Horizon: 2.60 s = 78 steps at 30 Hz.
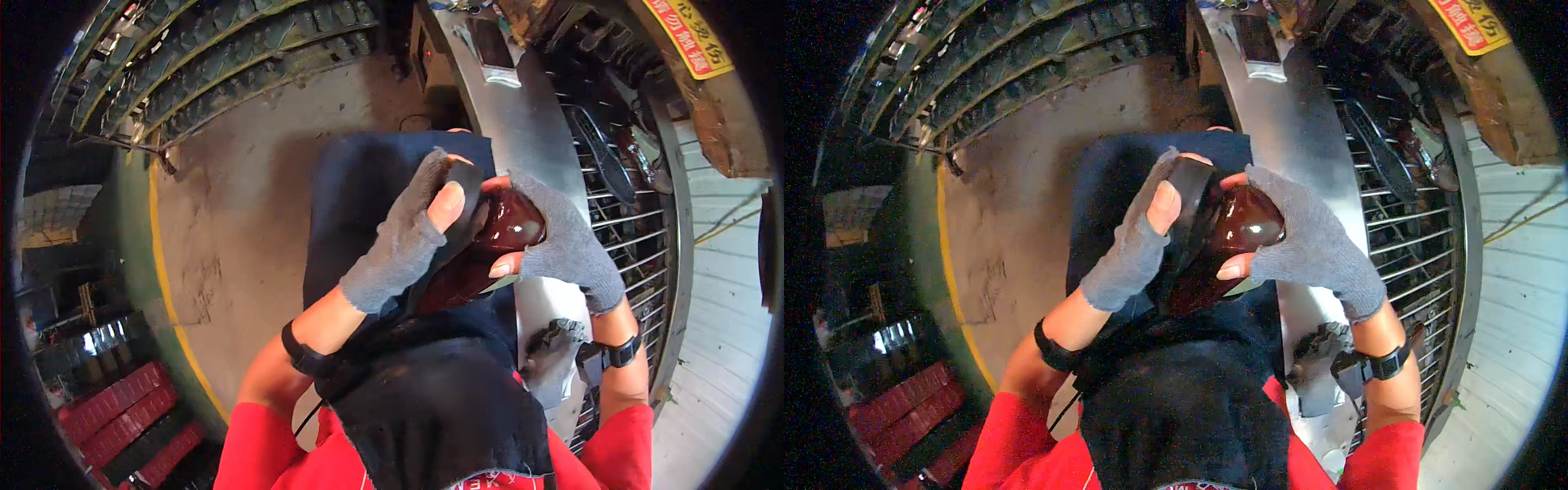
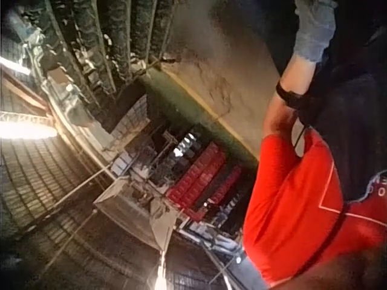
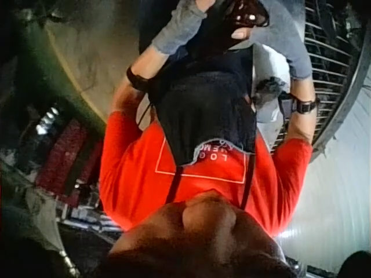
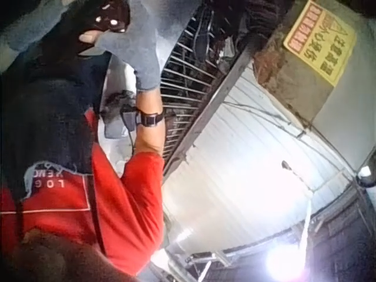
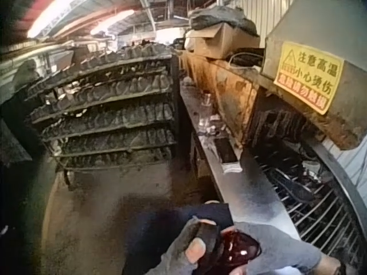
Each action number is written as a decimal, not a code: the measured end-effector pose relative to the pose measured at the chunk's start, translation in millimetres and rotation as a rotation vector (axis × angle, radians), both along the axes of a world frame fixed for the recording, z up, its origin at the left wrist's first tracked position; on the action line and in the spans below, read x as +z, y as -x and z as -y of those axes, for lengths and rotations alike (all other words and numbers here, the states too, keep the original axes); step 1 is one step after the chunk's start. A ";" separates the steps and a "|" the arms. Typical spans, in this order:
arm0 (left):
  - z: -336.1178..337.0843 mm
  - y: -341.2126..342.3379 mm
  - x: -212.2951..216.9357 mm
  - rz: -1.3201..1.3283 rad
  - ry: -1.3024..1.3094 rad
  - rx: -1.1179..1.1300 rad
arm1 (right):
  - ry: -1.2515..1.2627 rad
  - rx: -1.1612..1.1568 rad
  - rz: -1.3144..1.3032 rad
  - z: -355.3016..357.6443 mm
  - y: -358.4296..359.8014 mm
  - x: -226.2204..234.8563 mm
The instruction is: Manually attaching and pressing soles onto shoe uppers after removing components from a heating oven.
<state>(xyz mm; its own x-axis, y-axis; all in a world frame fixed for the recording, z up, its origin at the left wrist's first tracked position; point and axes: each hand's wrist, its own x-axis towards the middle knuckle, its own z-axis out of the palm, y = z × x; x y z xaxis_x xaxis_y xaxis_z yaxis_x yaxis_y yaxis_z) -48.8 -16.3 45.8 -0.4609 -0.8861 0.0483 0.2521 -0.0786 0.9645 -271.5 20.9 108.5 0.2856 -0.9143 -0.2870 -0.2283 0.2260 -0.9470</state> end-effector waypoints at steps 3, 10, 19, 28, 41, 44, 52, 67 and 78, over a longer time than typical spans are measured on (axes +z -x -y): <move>-2.6 -0.8 -6.9 0.101 0.087 0.088 | 0.113 0.050 -0.198 6.6 -3.1 -10.8; -9.9 -12.6 -9.4 0.070 0.100 0.131 | 0.377 0.058 -0.352 9.9 -25.3 -8.2; -35.3 -39.2 18.7 0.295 0.261 0.050 | 0.530 0.156 -0.483 -18.2 -49.0 25.2; -47.3 -43.0 56.2 0.139 0.090 -0.021 | 0.249 0.420 -0.513 -48.3 -50.6 58.3; -54.4 -44.0 53.4 -0.095 -0.024 -0.084 | 0.653 0.509 -0.562 -43.6 -59.9 50.3; -33.4 -52.9 41.3 -0.071 -0.077 -0.091 | 0.694 0.399 -0.460 -25.5 -71.1 35.6; -31.9 -33.1 42.7 -0.129 0.115 0.308 | -0.188 -0.516 0.617 -8.3 -85.2 7.9; -4.7 -61.0 -54.0 -0.401 -0.569 0.163 | 1.064 0.377 -0.046 -49.2 -114.9 16.8; -13.5 -61.7 -30.0 -0.277 -0.539 0.056 | -0.161 0.083 0.175 -66.3 -57.9 -42.7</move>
<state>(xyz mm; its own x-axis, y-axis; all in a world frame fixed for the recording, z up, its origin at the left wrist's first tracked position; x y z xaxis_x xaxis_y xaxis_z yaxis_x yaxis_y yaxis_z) 12.9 -2.9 15.8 -0.4476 -0.8416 -0.3022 0.5061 -0.5171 0.6903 -213.6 87.2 65.7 0.4157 -0.8323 -0.3667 -0.0878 0.3645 -0.9270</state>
